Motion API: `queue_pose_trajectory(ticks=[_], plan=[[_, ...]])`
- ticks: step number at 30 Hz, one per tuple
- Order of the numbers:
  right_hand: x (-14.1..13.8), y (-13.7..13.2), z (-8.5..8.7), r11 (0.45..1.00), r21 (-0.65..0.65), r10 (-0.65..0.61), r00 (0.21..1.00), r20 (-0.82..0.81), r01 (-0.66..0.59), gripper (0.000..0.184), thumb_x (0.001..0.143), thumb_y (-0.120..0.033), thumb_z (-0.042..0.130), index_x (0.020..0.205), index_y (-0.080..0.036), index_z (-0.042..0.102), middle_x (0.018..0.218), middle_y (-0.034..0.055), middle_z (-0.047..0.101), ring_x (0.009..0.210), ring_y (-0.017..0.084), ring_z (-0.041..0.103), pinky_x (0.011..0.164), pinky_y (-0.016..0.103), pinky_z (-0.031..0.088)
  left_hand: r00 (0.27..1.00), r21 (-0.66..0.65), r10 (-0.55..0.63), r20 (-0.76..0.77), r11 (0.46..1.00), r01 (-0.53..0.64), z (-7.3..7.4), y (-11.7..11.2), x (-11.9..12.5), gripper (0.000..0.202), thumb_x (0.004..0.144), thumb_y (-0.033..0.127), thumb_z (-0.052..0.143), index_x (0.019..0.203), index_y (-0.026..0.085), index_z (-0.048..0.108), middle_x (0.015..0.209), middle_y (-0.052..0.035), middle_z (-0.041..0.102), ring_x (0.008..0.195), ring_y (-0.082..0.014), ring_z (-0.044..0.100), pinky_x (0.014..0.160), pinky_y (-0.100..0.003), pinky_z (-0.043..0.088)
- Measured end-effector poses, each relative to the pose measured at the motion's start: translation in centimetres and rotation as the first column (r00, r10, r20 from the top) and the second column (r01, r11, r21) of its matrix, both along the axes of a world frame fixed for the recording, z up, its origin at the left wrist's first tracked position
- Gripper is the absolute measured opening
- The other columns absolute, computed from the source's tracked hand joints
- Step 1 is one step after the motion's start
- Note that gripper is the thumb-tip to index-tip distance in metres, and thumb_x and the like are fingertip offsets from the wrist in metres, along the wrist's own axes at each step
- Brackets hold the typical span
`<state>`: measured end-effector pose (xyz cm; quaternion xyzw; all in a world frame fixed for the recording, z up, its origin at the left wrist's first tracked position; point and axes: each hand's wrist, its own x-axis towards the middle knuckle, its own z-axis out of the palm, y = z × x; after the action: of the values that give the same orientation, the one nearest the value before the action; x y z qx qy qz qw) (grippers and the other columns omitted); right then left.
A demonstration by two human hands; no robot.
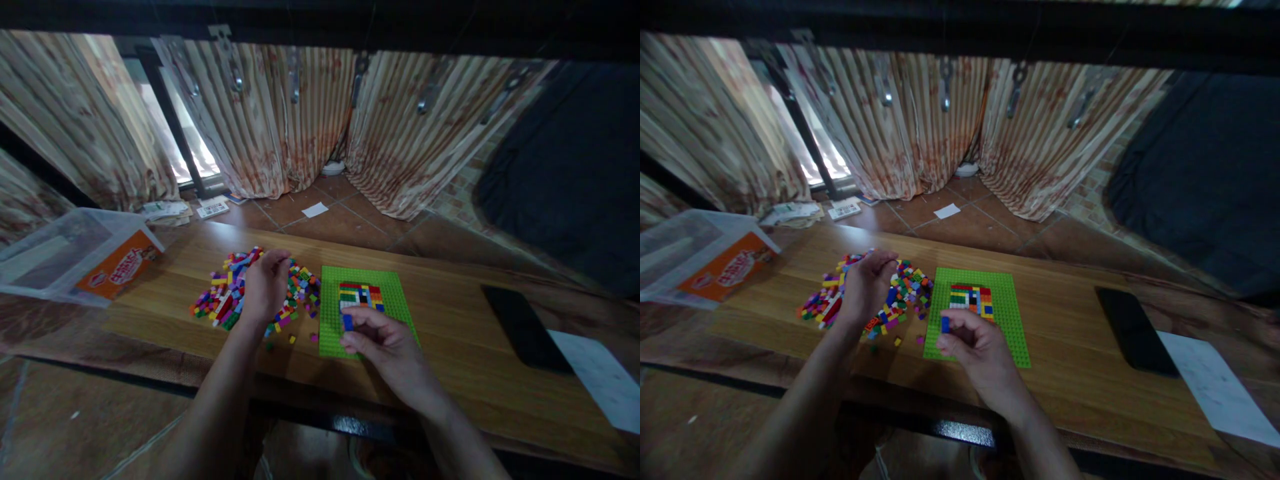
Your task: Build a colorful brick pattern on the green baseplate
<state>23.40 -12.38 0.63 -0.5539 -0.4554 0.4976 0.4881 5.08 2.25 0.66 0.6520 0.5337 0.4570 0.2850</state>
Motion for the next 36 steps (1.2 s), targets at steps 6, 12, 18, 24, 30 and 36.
queue_pose_trajectory(ticks=[6,12,18,24,30,36], plan=[[5.3,0.1,-1.0,0.99,0.116,-0.132,0.788,0.602,0.077,0.029,0.083,-0.04,0.065,0.109,-0.027,0.071,0.103,0.0044,0.065,0.084,0.019,0.061,0.075,0.035,0.049,0.854,-0.319,-0.204,0.479,0.866,0.385,-1.0,-4.2,4.0,0.018,0.078,0.028,0.065,0.089,0.015,0.07,0.073,-0.0007,0.066,0.057,-0.0109,0.061,0.055,-0.022,0.048],[6.1,0.0,-1.6,0.999,0.009,-0.037,0.697,0.716,0.043,0.031,0.085,-0.04,0.06,0.112,-0.029,0.071,0.109,0.0048,0.061,0.087,0.02,0.061,0.075,0.035,0.049,0.752,-0.427,-0.168,0.638,0.735,0.527,-0.5,-5.7,5.3,0.02,0.076,0.029,0.07,0.087,0.013,0.069,0.062,0.0,0.064,0.055,-0.009,0.059,0.053,-0.019,0.043],[6.1,0.1,-2.0,0.996,0.077,-0.083,0.666,0.741,0.039,0.031,0.085,-0.039,0.061,0.112,-0.03,0.071,0.109,0.0052,0.059,0.095,0.022,0.061,0.086,0.039,0.05,0.743,-0.433,-0.225,0.63,0.693,0.577,-0.7,-5.9,5.2,0.029,0.063,0.023,0.079,0.087,0.012,0.068,0.07,0.0014,0.065,0.056,-0.0075,0.055,0.056,-0.02,0.044],[5.9,0.2,-2.7,0.987,0.161,-0.132,0.617,0.776,0.007,0.03,0.086,-0.039,0.061,0.114,-0.032,0.071,0.113,0.0068,0.058,0.1,0.024,0.062,0.091,0.044,0.05,0.79,-0.38,-0.395,0.469,0.718,0.584,-1.6,-6.2,5.8,0.017,0.07,0.019,0.071,0.086,0.014,0.068,0.076,-0.0009,0.068,0.065,-0.0109,0.059,0.062,-0.023,0.047],[5.9,0.1,-3.2,0.982,0.188,-0.145,0.574,0.806,-0.017,0.032,0.087,-0.037,0.059,0.117,-0.032,0.07,0.122,0.0078,0.056,0.105,0.026,0.061,0.094,0.045,0.05,0.814,-0.351,-0.44,0.378,0.746,0.566,-1.9,-6.7,6.2,0.017,0.077,0.013,0.063,0.093,0.016,0.067,0.081,-0.0018,0.07,0.073,-0.0139,0.063,0.069,-0.025,0.049],[5.9,0.1,-3.5,0.981,0.192,-0.152,0.555,0.818,-0.014,0.034,0.088,-0.035,0.059,0.12,-0.031,0.068,0.125,0.0087,0.057,0.108,0.027,0.061,0.094,0.047,0.05,0.824,-0.297,-0.49,0.285,0.773,0.561,-2.5,-7.3,6.7,0.018,0.081,0.014,0.059,0.097,0.016,0.064,0.085,-0.0037,0.071,0.077,-0.0155,0.066,0.071,-0.027,0.051]])
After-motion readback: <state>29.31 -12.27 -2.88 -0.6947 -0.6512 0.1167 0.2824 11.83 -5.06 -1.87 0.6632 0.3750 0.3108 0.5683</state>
